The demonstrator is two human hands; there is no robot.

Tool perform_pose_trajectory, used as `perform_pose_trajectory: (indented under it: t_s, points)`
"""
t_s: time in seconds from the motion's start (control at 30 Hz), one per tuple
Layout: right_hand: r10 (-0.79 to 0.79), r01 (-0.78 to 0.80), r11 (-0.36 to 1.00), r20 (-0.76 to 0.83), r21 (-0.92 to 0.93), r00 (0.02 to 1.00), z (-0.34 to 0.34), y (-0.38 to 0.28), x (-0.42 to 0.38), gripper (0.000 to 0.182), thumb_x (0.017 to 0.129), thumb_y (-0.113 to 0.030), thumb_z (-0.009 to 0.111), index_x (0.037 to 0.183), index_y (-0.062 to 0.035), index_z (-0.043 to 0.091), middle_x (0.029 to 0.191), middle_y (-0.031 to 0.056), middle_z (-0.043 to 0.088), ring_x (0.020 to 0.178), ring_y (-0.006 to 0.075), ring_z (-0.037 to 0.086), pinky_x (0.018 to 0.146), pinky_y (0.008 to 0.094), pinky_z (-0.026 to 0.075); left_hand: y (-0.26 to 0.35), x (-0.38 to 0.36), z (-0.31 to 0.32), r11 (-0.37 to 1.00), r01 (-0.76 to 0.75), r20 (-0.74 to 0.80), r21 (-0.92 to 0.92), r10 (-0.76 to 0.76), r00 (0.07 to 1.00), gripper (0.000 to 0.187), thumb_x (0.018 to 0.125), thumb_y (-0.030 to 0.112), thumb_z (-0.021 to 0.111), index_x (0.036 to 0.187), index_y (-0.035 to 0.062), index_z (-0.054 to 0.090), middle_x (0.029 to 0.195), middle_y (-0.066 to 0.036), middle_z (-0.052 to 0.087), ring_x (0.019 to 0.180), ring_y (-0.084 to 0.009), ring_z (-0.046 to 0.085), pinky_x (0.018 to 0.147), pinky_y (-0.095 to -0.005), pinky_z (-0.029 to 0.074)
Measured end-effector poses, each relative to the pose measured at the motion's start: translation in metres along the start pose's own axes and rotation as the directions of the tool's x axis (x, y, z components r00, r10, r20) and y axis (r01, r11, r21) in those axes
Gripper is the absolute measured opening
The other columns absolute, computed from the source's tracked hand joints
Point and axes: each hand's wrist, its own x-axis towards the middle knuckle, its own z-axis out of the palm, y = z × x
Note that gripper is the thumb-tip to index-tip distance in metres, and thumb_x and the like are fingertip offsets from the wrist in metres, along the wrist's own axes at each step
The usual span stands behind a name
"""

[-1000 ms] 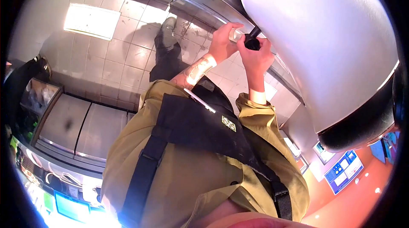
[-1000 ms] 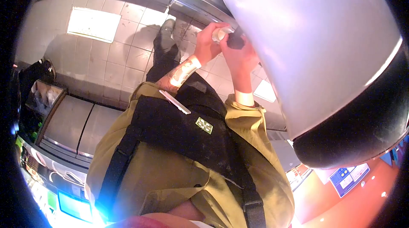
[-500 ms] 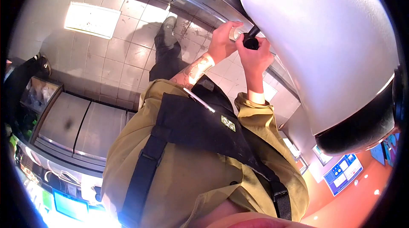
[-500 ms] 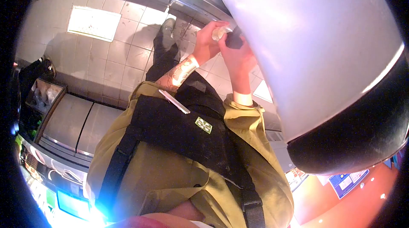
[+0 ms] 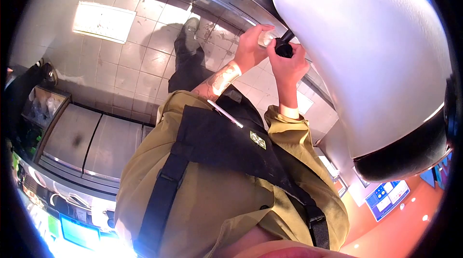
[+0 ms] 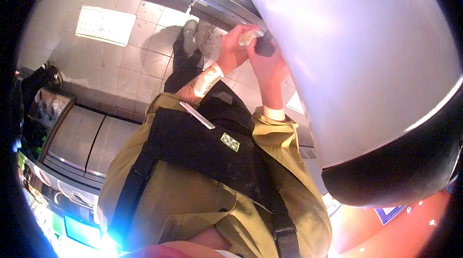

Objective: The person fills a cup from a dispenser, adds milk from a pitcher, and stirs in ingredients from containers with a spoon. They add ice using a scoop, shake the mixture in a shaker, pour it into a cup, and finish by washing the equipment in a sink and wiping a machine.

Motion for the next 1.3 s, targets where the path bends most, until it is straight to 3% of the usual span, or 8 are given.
perform_pose_trajectory:
  t_s: [0.37, 0.57, 0.97, 1.3]
  points:
    - [0.014, -0.015, 1.000, 0.044, 0.027, 0.999, -0.004, -0.004, 0.002, 0.037, 0.063, -0.025, 0.083, 0.075, -0.0035, 0.056, 0.060, 0.0038, 0.060, 0.049, 0.0173, 0.062, 0.048, 0.0279, 0.049, -0.004, -0.001, 0.003, 1.000, 0.015, -0.006, -0.005, -0.015, 1.000, 0.039, 0.068, 0.005, 0.075, 0.103, 0.0020, 0.059, 0.100, -0.013, 0.065, 0.095, -0.0290, 0.063, 0.082, -0.0356, 0.051]
    - [-0.050, 0.052, 0.998, -0.048, 0.030, 0.998, 0.006, 0.006, -0.006, 0.037, 0.062, -0.024, 0.083, 0.075, -0.0024, 0.056, 0.058, 0.0044, 0.061, 0.048, 0.0161, 0.061, 0.049, 0.0265, 0.049, 0.007, 0.003, 0.001, 0.999, 0.034, 0.025, -0.006, -0.034, 0.999, 0.037, 0.069, 0.008, 0.074, 0.103, 0.0027, 0.059, 0.102, -0.012, 0.065, 0.098, -0.0289, 0.061, 0.085, -0.0365, 0.049]
    - [-0.066, 0.069, 0.996, -0.055, 0.053, 0.996, 0.005, 0.007, -0.006, 0.037, 0.063, -0.023, 0.083, 0.074, -0.0023, 0.055, 0.057, 0.0029, 0.060, 0.047, 0.0147, 0.060, 0.047, 0.0261, 0.049, 0.010, 0.002, -0.001, 0.995, 0.093, 0.057, -0.033, -0.091, 0.994, 0.037, 0.069, 0.008, 0.075, 0.102, 0.0027, 0.059, 0.103, -0.012, 0.065, 0.097, -0.0288, 0.062, 0.084, -0.0359, 0.049]
    - [-0.082, 0.087, 0.995, -0.094, 0.043, 0.992, 0.004, 0.009, -0.006, 0.037, 0.061, -0.021, 0.084, 0.074, -0.0017, 0.055, 0.056, 0.0031, 0.059, 0.046, 0.0142, 0.059, 0.047, 0.0257, 0.048, 0.002, 0.001, -0.010, 0.999, 0.031, 0.078, 0.028, -0.033, 0.996, 0.038, 0.069, 0.009, 0.075, 0.104, 0.0038, 0.060, 0.103, -0.011, 0.065, 0.096, -0.0286, 0.062, 0.084, -0.0357, 0.050]
